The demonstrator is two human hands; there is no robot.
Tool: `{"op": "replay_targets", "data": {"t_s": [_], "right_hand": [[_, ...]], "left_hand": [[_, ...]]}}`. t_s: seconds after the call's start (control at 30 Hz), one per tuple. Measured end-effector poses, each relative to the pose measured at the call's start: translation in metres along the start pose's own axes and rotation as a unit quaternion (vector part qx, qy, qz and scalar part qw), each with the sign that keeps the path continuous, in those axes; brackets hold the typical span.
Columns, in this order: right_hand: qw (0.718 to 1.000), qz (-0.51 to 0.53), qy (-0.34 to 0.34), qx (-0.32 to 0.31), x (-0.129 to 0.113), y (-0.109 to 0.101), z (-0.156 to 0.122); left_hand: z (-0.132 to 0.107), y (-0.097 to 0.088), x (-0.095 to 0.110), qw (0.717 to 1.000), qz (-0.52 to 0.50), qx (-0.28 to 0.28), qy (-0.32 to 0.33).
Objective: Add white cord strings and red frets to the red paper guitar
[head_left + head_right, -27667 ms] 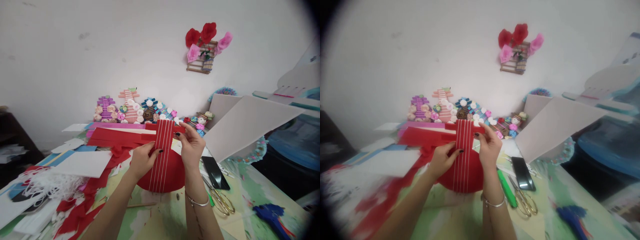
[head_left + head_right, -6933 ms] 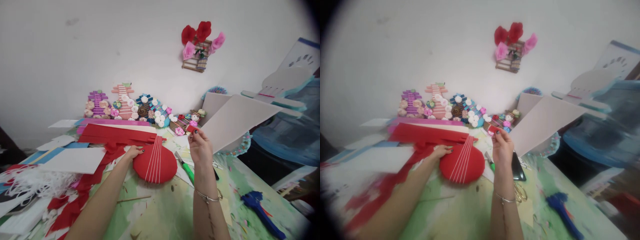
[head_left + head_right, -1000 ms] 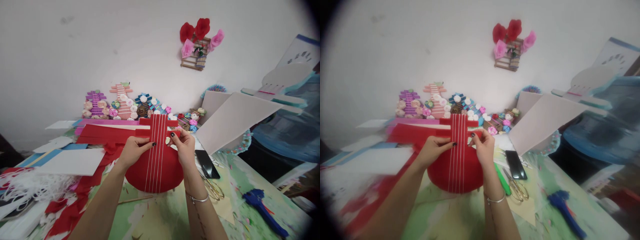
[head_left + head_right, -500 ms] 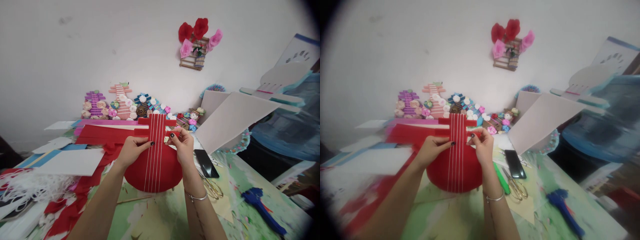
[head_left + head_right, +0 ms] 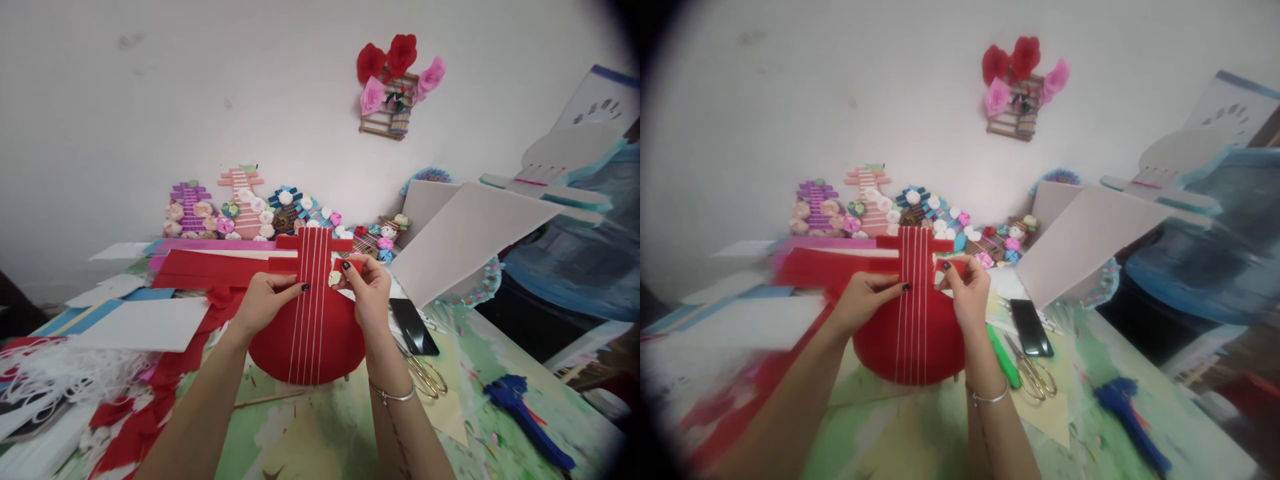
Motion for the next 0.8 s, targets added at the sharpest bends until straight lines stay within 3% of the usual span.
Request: {"op": "replay_targets", "data": {"t_s": [0.33, 0.6, 0.8], "right_hand": [[0.999, -0.048, 0.0, 0.009, -0.0054, -0.0018, 0.0001], [1.0, 0.01, -0.018, -0.007, -0.0044, -0.0008, -0.0008], [0.999, -0.015, -0.029, -0.003, -0.005, 0.0001, -0.0004]], "left_hand": [[0.0003, 0.0023, 0.003, 1.0, -0.017, -0.004, -0.008], [-0.0006, 0.0009, 0.0025, 1.0, -0.002, 0.0, -0.007], [-0.0014, 0.0026, 0.0038, 1.0, -0.004, -0.006, -0.008]]}}
Point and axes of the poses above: each hand's wrist, its own z-axis towards the middle knuckle, its own y-axis out of the palm, x = y × z, the point moved 4 cm from there along z, towards the middle knuckle, and after that the axes turned 8 degrees about -z, right-handed, at the moved point
